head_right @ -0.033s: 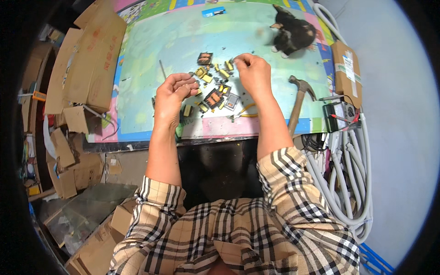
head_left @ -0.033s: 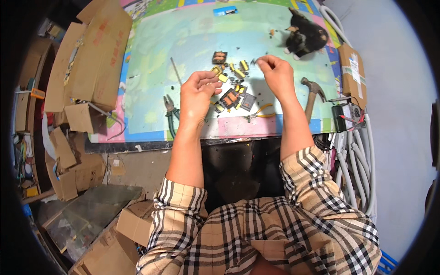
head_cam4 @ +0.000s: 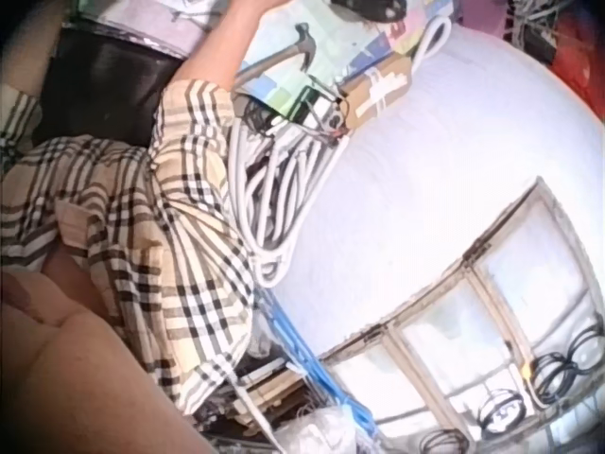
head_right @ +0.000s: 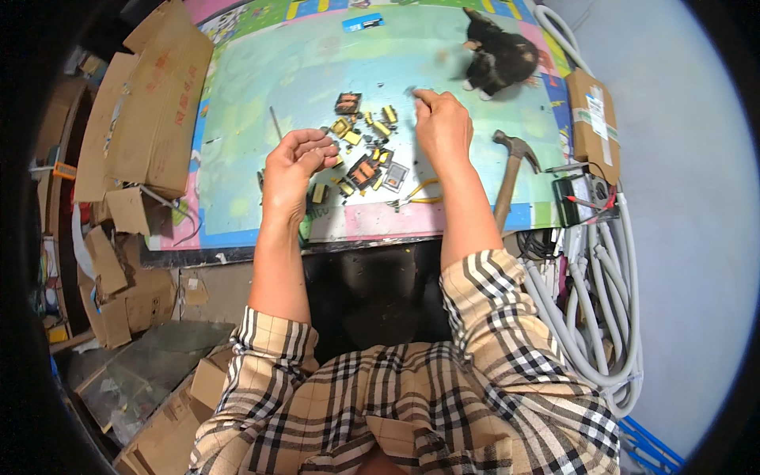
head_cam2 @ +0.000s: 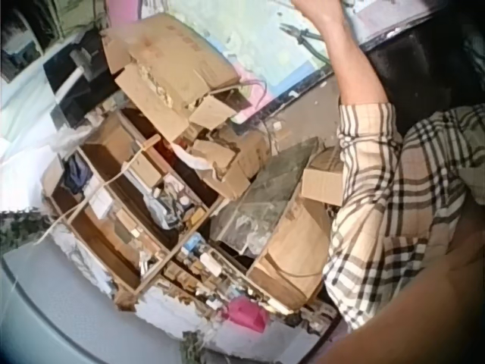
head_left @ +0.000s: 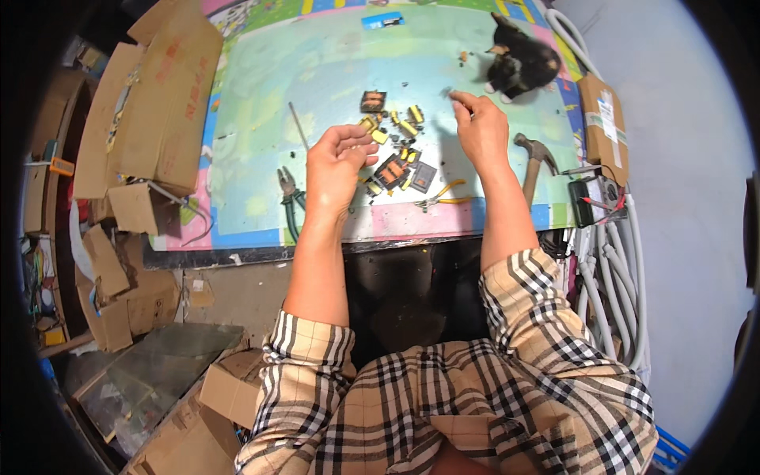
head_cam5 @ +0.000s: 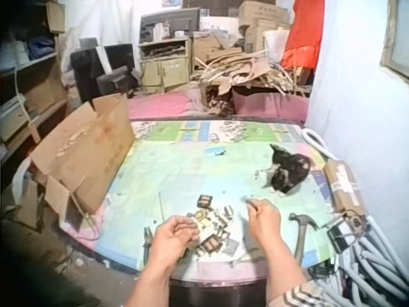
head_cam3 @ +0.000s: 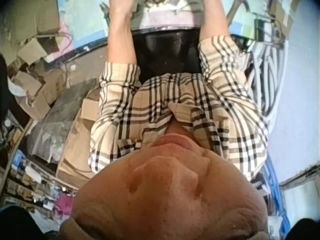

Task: The person sits at a cluttered workbench and disassembles small electronic components, likely transformers, by hand. They separate the copper windings from the laminated cores and place the parts on the table. A cat is present on the table and briefly interacts with the copper wire.

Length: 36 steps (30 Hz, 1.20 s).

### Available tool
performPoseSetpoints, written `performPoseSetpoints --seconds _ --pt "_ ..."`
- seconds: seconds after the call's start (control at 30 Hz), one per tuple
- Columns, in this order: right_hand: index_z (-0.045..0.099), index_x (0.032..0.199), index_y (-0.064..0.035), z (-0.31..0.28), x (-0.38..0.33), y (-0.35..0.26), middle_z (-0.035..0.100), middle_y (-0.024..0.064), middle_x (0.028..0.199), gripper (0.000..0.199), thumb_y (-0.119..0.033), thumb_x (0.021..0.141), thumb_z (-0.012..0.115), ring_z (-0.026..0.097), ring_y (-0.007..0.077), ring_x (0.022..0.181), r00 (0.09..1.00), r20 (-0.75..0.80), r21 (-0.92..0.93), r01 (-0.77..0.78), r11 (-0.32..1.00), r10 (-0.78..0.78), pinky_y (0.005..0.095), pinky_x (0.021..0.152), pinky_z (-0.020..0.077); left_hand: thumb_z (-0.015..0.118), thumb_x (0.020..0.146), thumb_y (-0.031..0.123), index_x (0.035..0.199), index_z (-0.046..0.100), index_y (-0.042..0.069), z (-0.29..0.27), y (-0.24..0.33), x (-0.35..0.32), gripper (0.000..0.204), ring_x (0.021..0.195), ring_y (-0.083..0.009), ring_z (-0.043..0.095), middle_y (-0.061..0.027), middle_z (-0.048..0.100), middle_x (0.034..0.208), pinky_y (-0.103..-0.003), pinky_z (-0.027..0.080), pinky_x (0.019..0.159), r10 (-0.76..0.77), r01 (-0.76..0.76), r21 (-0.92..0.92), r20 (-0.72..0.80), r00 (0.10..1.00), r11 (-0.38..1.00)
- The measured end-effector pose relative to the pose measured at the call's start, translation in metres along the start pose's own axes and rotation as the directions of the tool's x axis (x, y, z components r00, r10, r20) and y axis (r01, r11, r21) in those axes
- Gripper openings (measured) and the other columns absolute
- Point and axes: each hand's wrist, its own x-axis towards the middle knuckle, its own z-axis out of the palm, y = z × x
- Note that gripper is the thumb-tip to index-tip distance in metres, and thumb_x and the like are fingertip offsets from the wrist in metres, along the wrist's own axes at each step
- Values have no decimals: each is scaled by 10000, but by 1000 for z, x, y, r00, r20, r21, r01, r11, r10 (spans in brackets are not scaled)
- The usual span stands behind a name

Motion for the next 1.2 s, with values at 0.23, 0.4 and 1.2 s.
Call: performPoseSetpoints --seconds 0.23,0.4,1.2 --pt "732 923 -146 -22 28 55 683 120 897 154 -178 840 607 650 319 842 959 -200 -24 -212 977 203 404 737 498 533 843 -47 1093 551 -91 20 7 4 255 920 -206 635 -178 625 1039 -306 542 810 -25 25 -15 -3 1000 1000" --pt "717 828 -56 -26 41 64 678 124 726 166 -203 751 722 650 300 682 924 -312 185 -169 968 221 366 674 501 534 843 -44 1078 554 -91 14 6 1 241 917 -211 637 -174 626 1026 -309 543 808 -20 20 -22 3 1000 1000" --pt "743 898 -170 -14 57 56 695 115 804 165 -241 773 661 666 290 801 999 21 -338 -26 941 35 388 748 509 526 825 -75 1051 575 -72 -60 -20 -14 231 896 -203 641 -162 632 1014 -277 547 768 -5 6 -97 18 1000 995"
